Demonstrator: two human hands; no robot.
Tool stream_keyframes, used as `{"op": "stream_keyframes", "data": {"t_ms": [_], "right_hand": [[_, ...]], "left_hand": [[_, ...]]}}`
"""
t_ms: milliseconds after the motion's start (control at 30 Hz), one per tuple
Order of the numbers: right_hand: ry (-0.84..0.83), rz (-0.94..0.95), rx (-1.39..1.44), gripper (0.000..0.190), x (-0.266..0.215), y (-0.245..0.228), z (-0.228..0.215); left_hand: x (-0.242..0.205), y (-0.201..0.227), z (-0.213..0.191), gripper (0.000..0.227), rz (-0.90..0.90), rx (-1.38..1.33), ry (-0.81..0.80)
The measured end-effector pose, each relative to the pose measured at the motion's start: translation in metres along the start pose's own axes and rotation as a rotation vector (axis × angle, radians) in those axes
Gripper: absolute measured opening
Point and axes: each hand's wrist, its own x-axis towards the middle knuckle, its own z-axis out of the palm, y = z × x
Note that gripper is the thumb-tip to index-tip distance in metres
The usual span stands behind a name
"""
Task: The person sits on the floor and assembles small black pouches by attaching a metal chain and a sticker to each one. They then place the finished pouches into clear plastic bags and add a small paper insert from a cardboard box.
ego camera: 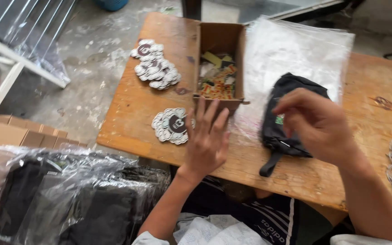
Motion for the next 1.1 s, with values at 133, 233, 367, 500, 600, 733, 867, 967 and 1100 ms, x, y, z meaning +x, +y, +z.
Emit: {"op": "stream_keyframes", "data": {"t_ms": [133, 233, 367, 500, 600, 733, 867, 967, 1100], "right_hand": [[-0.303, -0.073, -0.253, 0.019, 0.04, -0.018, 0.071], [-0.376, -0.144, -0.303, 0.014, 0.046, 0.005, 0.129], [-0.304, -0.145, -0.917, 0.041, 0.042, 0.051, 0.19], [-0.178, -0.086, -1.141, 0.059, 0.036, 0.079, 0.216], [-0.145, -0.066, -1.089, 0.051, 0.04, 0.099, 0.216], [-0.137, -0.014, -1.009, 0.045, 0.042, 0.105, 0.204], [-0.164, 0.009, -0.931, 0.049, 0.037, 0.094, 0.208], [-0.137, 0.004, -0.866, 0.047, 0.038, 0.087, 0.207], [-0.132, 0.044, -0.646, 0.043, 0.039, 0.089, 0.203]], "left_hand": [[-0.031, -0.005, -0.025, 0.023, 0.025, -0.28, 0.296], [-0.066, -0.014, -0.026, 0.018, -0.035, -0.382, 0.508], [-0.103, -0.02, -0.033, 0.015, -0.116, -0.446, 0.504], [-0.122, -0.029, -0.035, 0.013, -0.147, -0.457, 0.463], [-0.114, -0.03, -0.038, 0.014, -0.104, -0.502, 0.512], [-0.1, -0.029, -0.034, 0.011, -0.09, -0.516, 0.525], [-0.084, -0.023, -0.031, 0.012, -0.065, -0.559, 0.544], [-0.076, -0.016, -0.03, 0.011, -0.056, -0.57, 0.548], [-0.077, -0.008, -0.023, 0.011, -0.077, -0.566, 0.547]]}}
